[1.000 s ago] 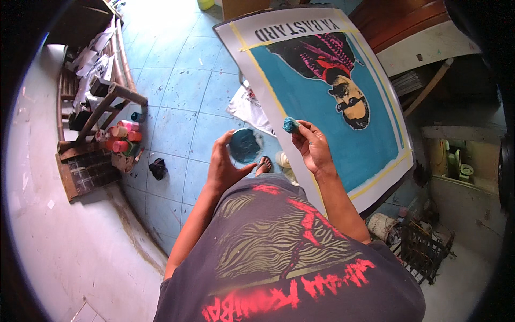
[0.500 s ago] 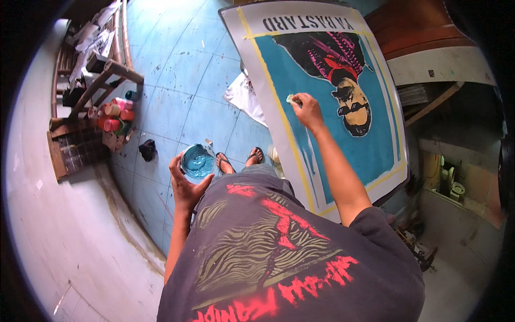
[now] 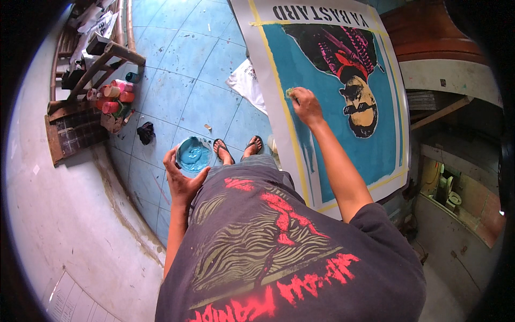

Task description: The person applies teal paint to the background of a large poster using a small sponge, repeatedly dipping the sponge into a container held in the other hand. The person works along the taped edges and fills in the remaining white areas around a printed portrait.

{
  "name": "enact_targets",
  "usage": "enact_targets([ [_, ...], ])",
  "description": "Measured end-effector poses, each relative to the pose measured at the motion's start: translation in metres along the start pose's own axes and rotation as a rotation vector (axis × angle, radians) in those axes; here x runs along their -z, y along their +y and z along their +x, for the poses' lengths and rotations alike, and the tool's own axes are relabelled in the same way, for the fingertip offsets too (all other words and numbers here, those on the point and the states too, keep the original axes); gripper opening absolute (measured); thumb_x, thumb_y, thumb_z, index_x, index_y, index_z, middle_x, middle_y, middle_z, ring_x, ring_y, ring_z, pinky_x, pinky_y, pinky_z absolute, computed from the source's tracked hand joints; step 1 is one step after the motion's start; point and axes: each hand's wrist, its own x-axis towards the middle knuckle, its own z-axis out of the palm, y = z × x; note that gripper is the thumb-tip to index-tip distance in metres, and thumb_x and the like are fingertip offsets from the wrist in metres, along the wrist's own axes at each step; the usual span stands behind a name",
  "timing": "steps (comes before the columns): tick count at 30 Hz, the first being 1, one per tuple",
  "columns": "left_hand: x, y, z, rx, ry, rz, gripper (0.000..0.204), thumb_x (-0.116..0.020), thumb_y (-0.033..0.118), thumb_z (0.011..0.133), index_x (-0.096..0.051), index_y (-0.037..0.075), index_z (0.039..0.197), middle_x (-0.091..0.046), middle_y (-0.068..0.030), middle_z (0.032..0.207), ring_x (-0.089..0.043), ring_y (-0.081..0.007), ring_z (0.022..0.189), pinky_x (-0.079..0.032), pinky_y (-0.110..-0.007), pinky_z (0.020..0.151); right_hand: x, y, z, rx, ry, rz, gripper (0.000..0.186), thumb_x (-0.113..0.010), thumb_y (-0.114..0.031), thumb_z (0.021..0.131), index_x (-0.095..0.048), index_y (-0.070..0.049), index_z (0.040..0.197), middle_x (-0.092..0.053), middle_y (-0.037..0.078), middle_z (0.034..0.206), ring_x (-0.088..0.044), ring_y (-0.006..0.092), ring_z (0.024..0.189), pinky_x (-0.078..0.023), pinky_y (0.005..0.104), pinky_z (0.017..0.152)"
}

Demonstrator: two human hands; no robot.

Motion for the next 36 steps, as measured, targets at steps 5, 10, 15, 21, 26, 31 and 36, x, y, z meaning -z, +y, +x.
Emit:
enact_targets([
  [5, -0.002, 0.003, 0.003, 0.007, -0.001, 0.03, 0.1, -0.094, 0.024, 0.065, -0.029, 0.004, 0.14, -0.053, -0.024, 0.132, -0.058, -0.0353, 0.12, -0.048, -0.043, 0.101, 0.004, -0.004, 0.005, -0.099, -0.157, -0.012, 0.01, -0.063, -0.006, 0.086, -0.067, -0.004, 0.094, -0.069, 0.012, 0.104, -0.065, 0.0341, 0.099, -0.05, 0.0435, 0.091],
  [10, -0.003, 0.002, 0.005, -0.031, 0.006, 0.035, 0.1, -0.094, 0.023, 0.066, -0.029, 0.005, 0.14, -0.053, -0.025, 0.131, -0.058, -0.0351, 0.12, -0.048, -0.043, 0.101, 0.005, -0.005, 0.006, -0.045, -0.024, 0.035, 0.016, -0.064, -0.006, 0.085, -0.069, -0.005, 0.1, -0.07, 0.013, 0.106, -0.065, 0.0347, 0.099, -0.051, 0.0457, 0.09],
  [15, -0.002, 0.005, 0.006, 0.007, -0.008, 0.012, 0.1, -0.094, 0.022, 0.066, -0.028, 0.005, 0.14, -0.053, -0.025, 0.13, -0.058, -0.0353, 0.12, -0.048, -0.043, 0.101, -0.001, 0.0, 0.029, -0.059, 0.047, 0.027, 0.018, -0.065, -0.009, 0.087, -0.069, -0.005, 0.104, -0.07, 0.013, 0.107, -0.065, 0.0351, 0.1, -0.052, 0.0462, 0.089],
  [21, -0.001, 0.005, 0.007, -0.001, -0.023, 0.061, 0.099, -0.093, 0.023, 0.066, -0.029, 0.004, 0.14, -0.052, -0.0237, 0.131, -0.056, -0.0351, 0.121, -0.046, -0.044, 0.103, -0.012, 0.0, 0.053, -0.086, -0.064, -0.085, 0.018, -0.061, -0.013, 0.09, -0.072, -0.007, 0.104, -0.069, 0.014, 0.101, -0.065, 0.036, 0.099, -0.052, 0.0466, 0.086],
  [26, -0.002, 0.0, 0.009, 0.027, -0.028, 0.016, 0.098, -0.093, 0.023, 0.067, -0.029, 0.004, 0.14, -0.05, -0.0229, 0.132, -0.056, -0.0353, 0.122, -0.045, -0.044, 0.103, -0.004, -0.007, 0.013, -0.088, -0.213, -0.147, 0.019, -0.059, -0.014, 0.091, -0.073, -0.008, 0.102, -0.068, 0.014, 0.099, -0.065, 0.0367, 0.097, -0.054, 0.0475, 0.081],
  [31, -0.002, -0.001, 0.016, -0.036, -0.034, 0.105, 0.097, -0.093, 0.023, 0.068, -0.03, 0.004, 0.139, -0.051, -0.0227, 0.131, -0.056, -0.0356, 0.121, -0.046, -0.044, 0.102, 0.006, -0.022, -0.063, -0.105, -0.203, -0.097, 0.014, -0.057, -0.009, 0.088, -0.07, -0.007, 0.093, -0.065, 0.013, 0.097, -0.066, 0.0348, 0.094, -0.056, 0.0463, 0.082],
  [36, -0.003, -0.002, 0.017, -0.027, -0.033, 0.029, 0.096, -0.092, 0.023, 0.068, -0.03, 0.004, 0.139, -0.051, -0.0232, 0.131, -0.056, -0.036, 0.12, -0.046, -0.045, 0.102, 0.019, -0.021, -0.126, -0.122, -0.356, -0.115, 0.014, -0.058, -0.006, 0.087, -0.07, -0.006, 0.094, -0.065, 0.014, 0.095, -0.065, 0.036, 0.092, -0.055, 0.047, 0.08],
])
